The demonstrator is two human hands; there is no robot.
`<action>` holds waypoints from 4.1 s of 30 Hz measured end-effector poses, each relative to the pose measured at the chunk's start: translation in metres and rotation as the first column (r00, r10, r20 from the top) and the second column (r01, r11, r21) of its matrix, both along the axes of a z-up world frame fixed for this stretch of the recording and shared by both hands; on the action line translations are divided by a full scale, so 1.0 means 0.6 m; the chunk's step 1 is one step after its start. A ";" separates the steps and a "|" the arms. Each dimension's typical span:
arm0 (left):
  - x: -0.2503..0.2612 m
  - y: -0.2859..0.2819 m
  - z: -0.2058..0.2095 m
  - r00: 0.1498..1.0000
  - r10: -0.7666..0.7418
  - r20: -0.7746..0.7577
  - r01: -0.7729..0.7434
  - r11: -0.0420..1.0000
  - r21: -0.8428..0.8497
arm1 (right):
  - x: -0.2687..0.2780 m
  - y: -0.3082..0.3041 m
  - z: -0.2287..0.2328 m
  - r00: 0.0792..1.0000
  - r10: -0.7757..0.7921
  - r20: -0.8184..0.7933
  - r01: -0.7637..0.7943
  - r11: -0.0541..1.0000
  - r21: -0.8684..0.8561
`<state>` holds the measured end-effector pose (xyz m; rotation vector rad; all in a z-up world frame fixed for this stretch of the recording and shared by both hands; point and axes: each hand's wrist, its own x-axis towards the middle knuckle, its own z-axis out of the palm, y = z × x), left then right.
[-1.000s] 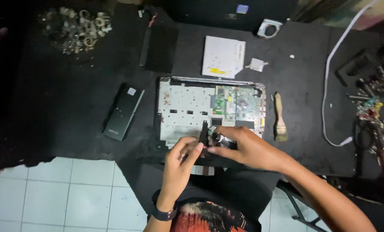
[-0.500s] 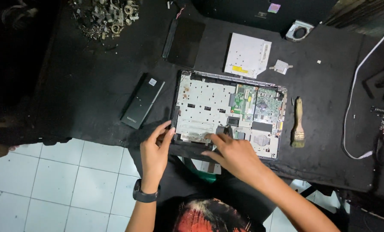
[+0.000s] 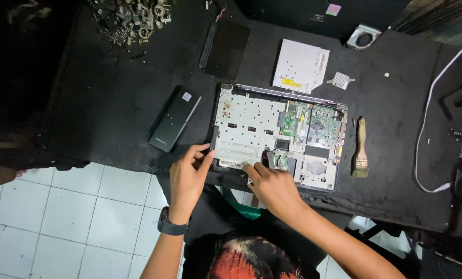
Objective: The person uses a screwdriver to remove screws from a disassembled electronic device on a workbench. They then use their hands to disconnect a ribbon cable and remove a small component from the circuit board.
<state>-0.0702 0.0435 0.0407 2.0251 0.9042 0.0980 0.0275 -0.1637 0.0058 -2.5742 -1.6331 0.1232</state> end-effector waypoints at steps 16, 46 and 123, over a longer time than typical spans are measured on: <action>0.006 0.019 -0.022 0.991 -0.132 0.004 0.130 0.980 0.154 | 0.008 0.007 0.116 0.999 -0.031 -0.028 0.031 0.999 0.012; 0.068 -0.180 0.027 0.887 -0.270 0.376 0.450 0.690 -0.567 | 0.020 -0.158 0.128 0.959 -0.137 -0.248 0.208 0.935 0.287; 0.182 -0.300 -0.010 0.871 -0.366 0.326 0.490 0.664 -0.565 | 0.026 -0.214 0.090 0.605 -0.686 -0.404 0.794 0.482 0.370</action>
